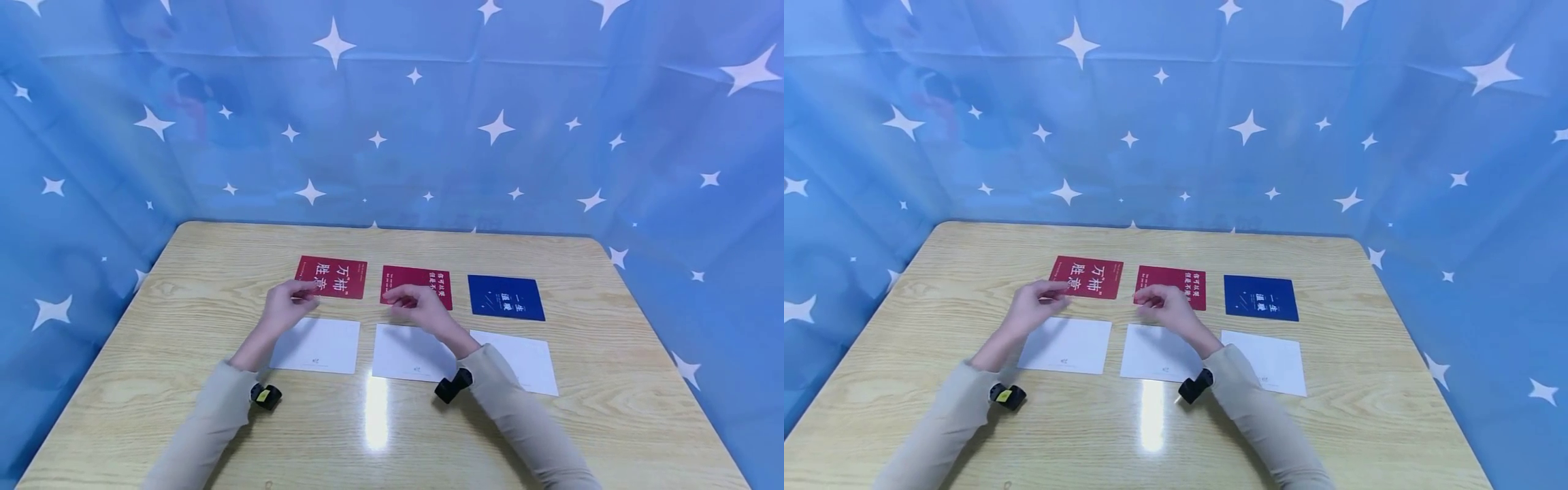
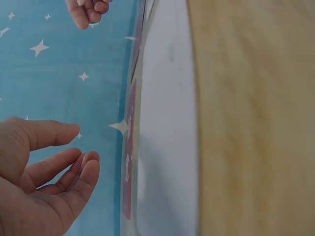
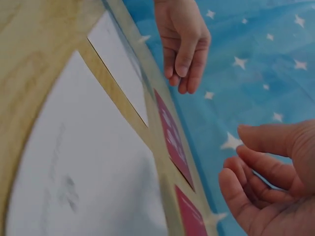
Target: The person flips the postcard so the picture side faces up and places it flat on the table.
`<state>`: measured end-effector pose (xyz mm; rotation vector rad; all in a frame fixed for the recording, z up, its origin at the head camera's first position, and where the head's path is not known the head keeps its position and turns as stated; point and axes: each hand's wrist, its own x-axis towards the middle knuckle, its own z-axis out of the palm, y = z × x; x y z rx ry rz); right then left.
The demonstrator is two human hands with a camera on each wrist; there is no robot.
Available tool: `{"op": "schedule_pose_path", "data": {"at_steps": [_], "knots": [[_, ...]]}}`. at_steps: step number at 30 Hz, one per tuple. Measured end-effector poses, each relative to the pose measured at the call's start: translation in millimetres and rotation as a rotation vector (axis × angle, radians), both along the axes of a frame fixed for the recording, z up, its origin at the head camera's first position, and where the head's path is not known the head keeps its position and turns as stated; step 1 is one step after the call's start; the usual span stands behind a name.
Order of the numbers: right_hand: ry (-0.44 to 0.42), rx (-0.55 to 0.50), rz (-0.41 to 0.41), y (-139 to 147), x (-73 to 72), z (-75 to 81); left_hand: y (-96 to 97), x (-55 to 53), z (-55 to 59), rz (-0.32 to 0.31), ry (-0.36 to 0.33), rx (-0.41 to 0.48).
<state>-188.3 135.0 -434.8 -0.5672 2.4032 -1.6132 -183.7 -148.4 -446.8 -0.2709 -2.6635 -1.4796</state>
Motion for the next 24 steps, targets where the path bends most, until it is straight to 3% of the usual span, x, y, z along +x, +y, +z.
{"op": "schedule_pose_path", "data": {"at_steps": [5, 7, 9, 12, 14, 18, 24], "knots": [[-0.025, -0.012, 0.034, -16.6, 4.0, -4.4, -17.0, 8.5, -5.1, 0.036, -0.049, -0.008], [-0.043, -0.008, 0.046, -23.4, 10.6, 3.6, -23.5, 11.6, -6.2, 0.044, -0.059, -0.015], [-0.071, -0.008, 0.052, -28.6, 13.8, 2.0, -29.1, 14.3, -5.8, 0.055, -0.081, -0.028], [-0.124, 0.002, 0.043, -36.1, 18.9, -2.0, -35.8, 19.0, -3.0, 0.071, -0.114, -0.078], [-0.160, 0.001, 0.026, -39.9, 18.5, -13.5, -40.0, 21.8, -1.8, 0.081, -0.140, -0.113], [-0.205, 0.020, -0.007, -46.6, 24.8, -15.4, -46.6, 25.7, -1.8, 0.065, -0.173, -0.145], [-0.208, 0.019, -0.012, -50.5, 28.2, -16.7, -51.0, 25.8, -2.8, -0.004, -0.187, -0.153]]}}
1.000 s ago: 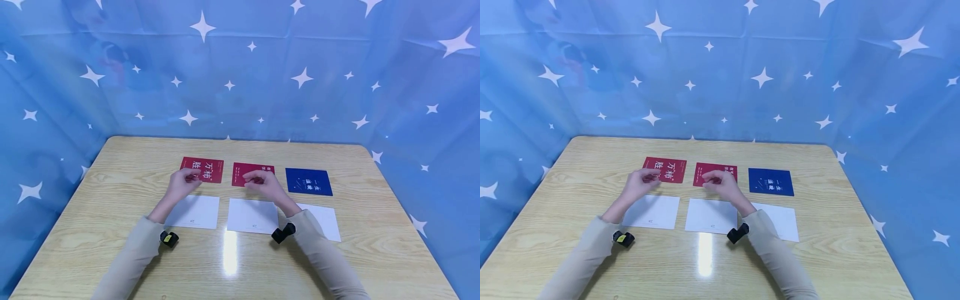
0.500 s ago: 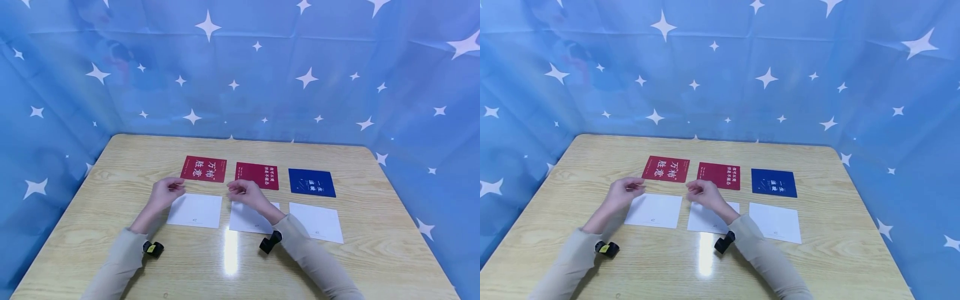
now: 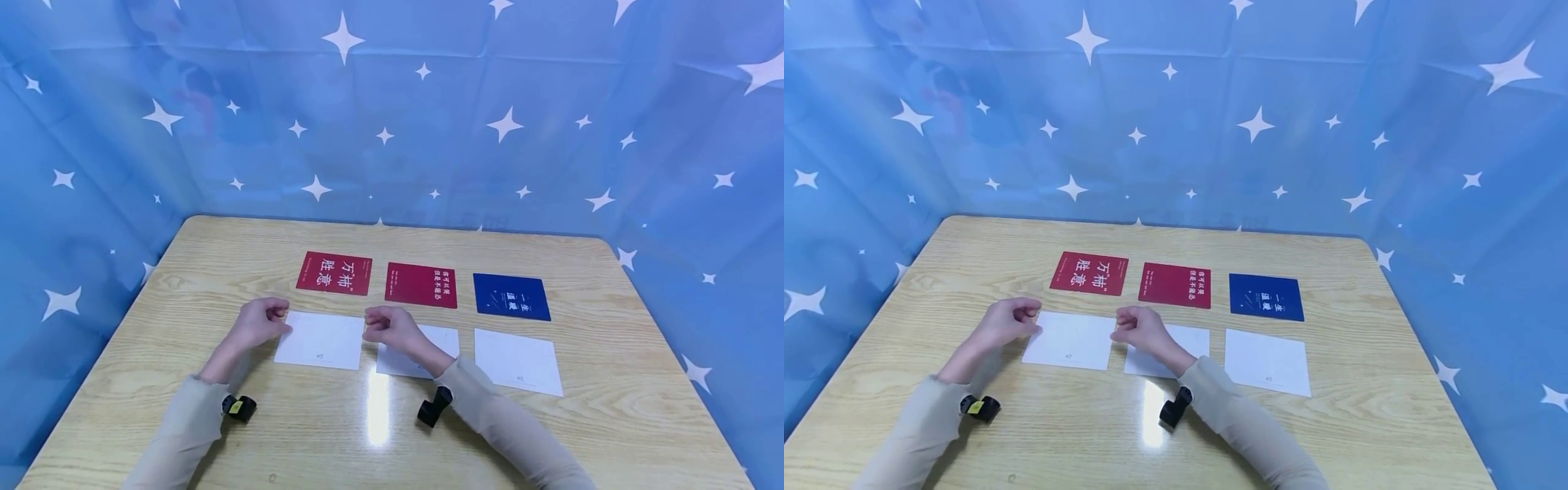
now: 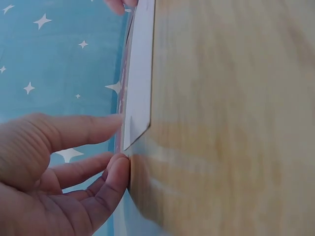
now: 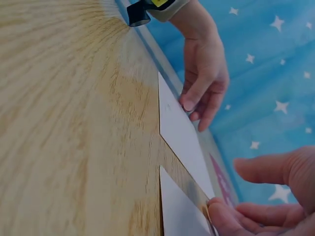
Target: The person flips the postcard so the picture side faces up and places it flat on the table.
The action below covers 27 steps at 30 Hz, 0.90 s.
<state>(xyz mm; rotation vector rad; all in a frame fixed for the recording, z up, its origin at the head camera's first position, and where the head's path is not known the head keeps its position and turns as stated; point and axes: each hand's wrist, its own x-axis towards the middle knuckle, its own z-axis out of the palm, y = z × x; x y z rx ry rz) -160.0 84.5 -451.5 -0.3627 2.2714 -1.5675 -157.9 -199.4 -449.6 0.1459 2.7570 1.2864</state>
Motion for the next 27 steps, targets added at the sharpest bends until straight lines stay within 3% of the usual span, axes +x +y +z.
{"op": "schedule_pose_path", "data": {"at_steps": [20, 27], "knots": [[0.014, 0.217, -0.015, -14.8, -14.9, 5.7, 1.5, -10.8, -0.9, -0.071, -0.036, -0.079], [0.029, 0.227, -0.034, -16.1, -16.1, 5.6, 1.7, -11.4, 0.7, -0.074, -0.069, -0.094]]}}
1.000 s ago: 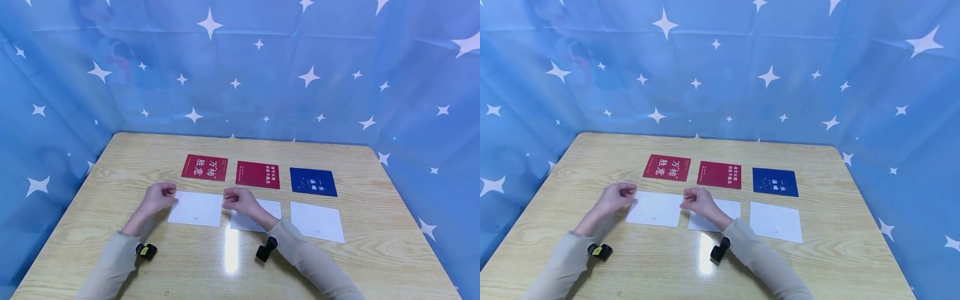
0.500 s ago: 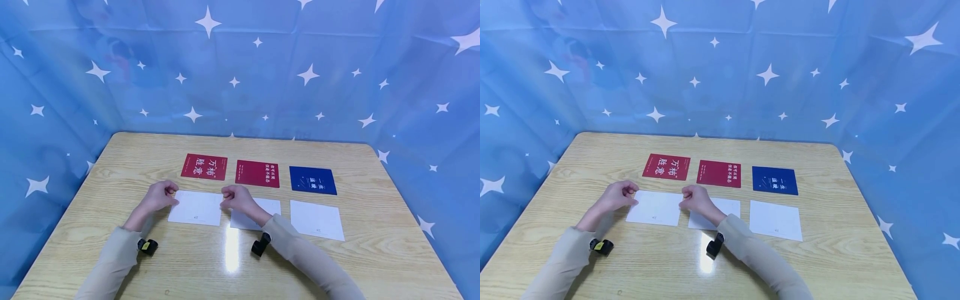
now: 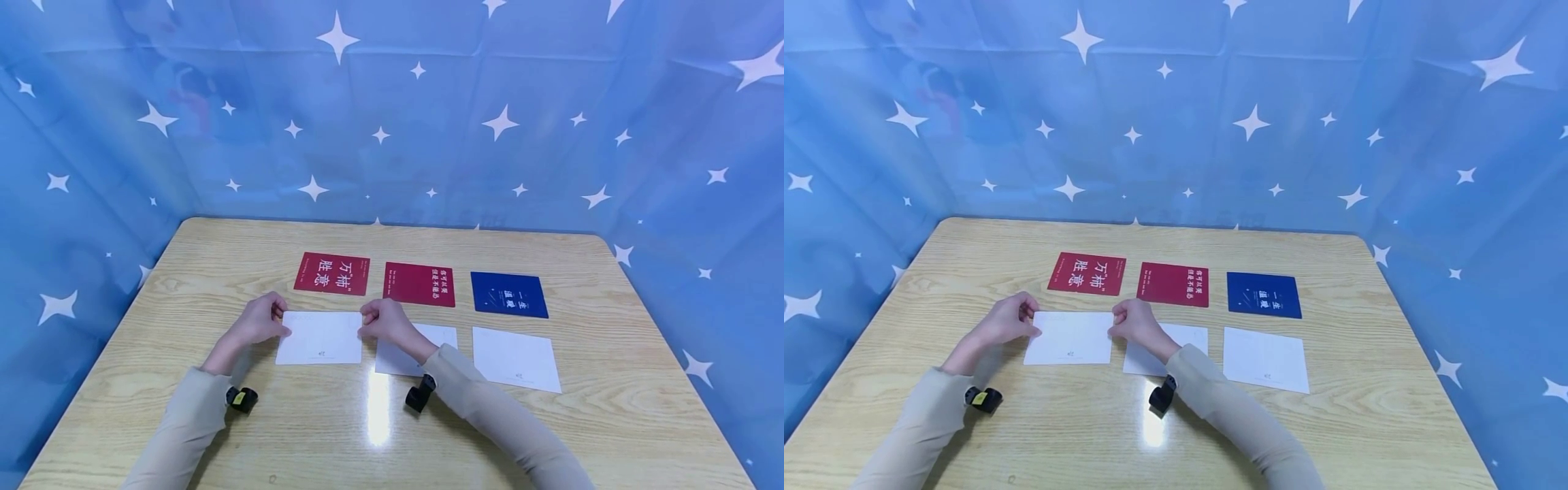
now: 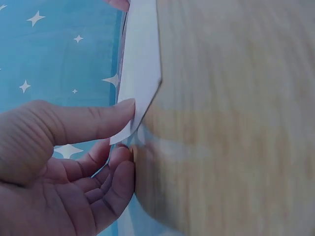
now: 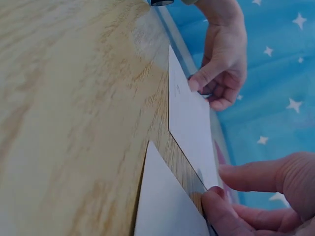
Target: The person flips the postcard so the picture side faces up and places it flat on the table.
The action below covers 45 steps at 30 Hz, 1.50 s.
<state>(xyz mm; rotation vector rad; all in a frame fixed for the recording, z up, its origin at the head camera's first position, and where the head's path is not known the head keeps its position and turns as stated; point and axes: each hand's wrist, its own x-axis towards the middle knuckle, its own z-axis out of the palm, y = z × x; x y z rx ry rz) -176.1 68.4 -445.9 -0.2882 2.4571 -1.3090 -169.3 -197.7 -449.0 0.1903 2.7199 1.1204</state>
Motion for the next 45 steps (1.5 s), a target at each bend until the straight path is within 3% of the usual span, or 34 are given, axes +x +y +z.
{"op": "schedule_pose_path", "data": {"at_steps": [10, 17, 24, 27, 32, 39, 45], "knots": [[-0.045, -0.032, -0.052, 0.0, -2.7, -2.4, -3.0, 1.5, 0.9, 0.007, -0.019, 0.116], [-0.025, -0.009, -0.014, -0.3, -1.5, -5.1, -10.5, 4.2, -3.2, 0.037, -0.026, 0.217], [-0.074, -0.148, -0.007, -1.7, 3.7, -4.0, -14.8, 5.5, -0.6, 0.113, -0.050, 0.348], [-0.024, -0.195, 0.001, -1.3, 3.4, -1.9, -16.5, 7.0, 4.3, 0.136, -0.056, 0.346], [0.050, -0.237, 0.006, 0.3, 2.6, 0.4, -19.1, 9.5, 8.7, 0.115, -0.041, 0.315], [0.095, -0.266, 0.021, 3.3, 3.6, 0.6, -19.1, 11.6, 11.9, 0.106, 0.024, 0.301], [0.120, -0.259, 0.036, 3.9, 5.2, 2.0, -19.2, 11.7, 13.3, 0.123, 0.038, 0.291]]}}
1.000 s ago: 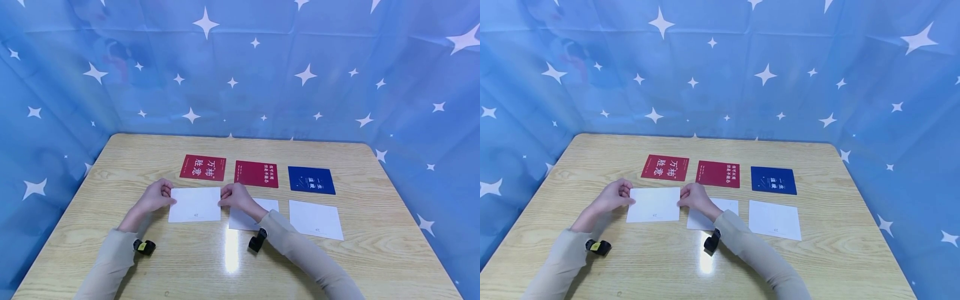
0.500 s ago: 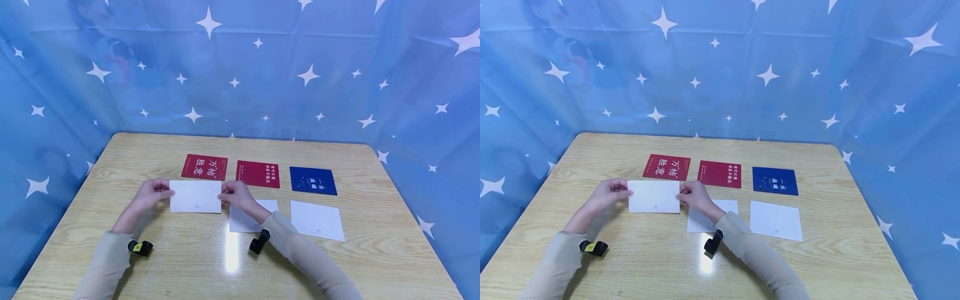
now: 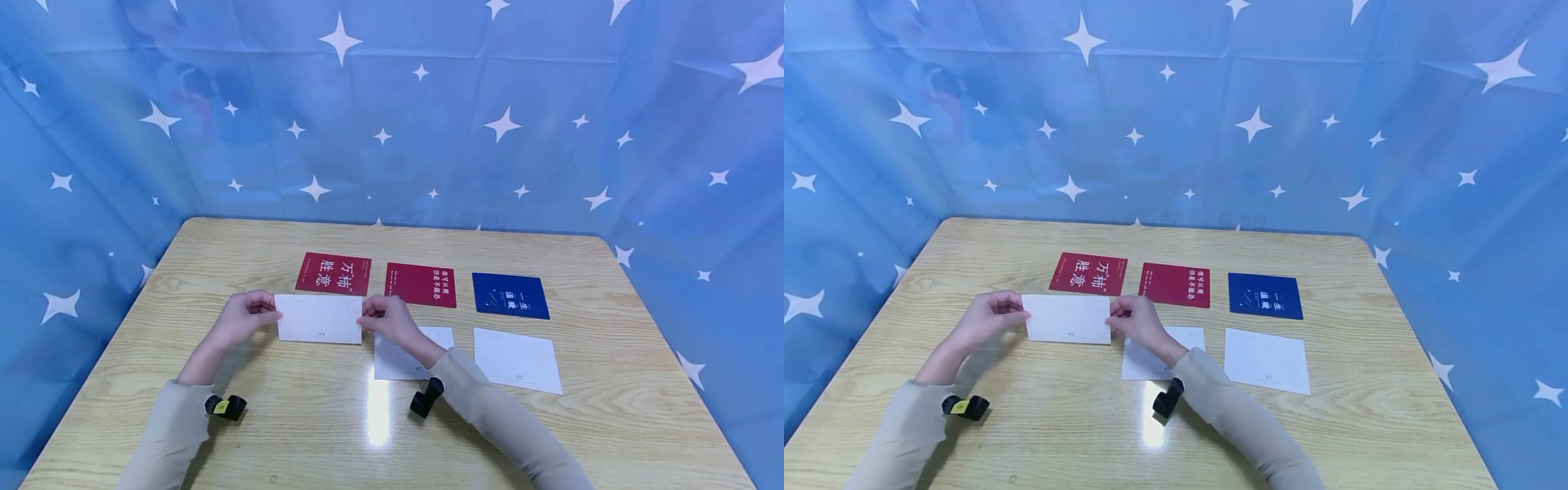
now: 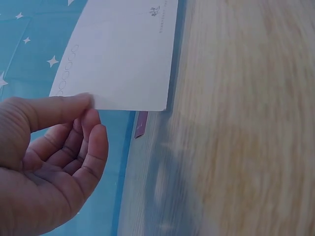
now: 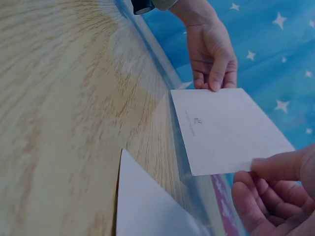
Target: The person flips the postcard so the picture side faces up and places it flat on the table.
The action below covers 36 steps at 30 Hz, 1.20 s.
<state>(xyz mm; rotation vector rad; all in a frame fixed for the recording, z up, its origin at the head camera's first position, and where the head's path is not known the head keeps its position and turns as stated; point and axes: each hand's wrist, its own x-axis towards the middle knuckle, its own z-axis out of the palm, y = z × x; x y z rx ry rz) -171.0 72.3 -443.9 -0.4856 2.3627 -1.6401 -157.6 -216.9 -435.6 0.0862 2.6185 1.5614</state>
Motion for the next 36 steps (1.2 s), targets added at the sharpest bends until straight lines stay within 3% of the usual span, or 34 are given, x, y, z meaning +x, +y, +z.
{"op": "schedule_pose_path", "data": {"at_steps": [12, 20, 31, 36], "knots": [[0.064, 0.069, -0.013, 1.9, 2.7, 6.5, -4.1, 5.9, 5.2, -0.013, 0.026, 0.036], [0.040, 0.066, -0.001, 2.3, 4.2, 7.4, -11.0, 9.4, 4.4, -0.090, -0.027, 0.147], [0.093, 0.022, 0.047, 3.2, 7.7, -0.6, -15.6, 11.2, -5.7, -0.098, -0.074, 0.202], [0.100, -0.032, 0.094, 4.0, 11.4, -4.3, -16.8, 13.3, -11.2, -0.110, -0.068, 0.173]]}}
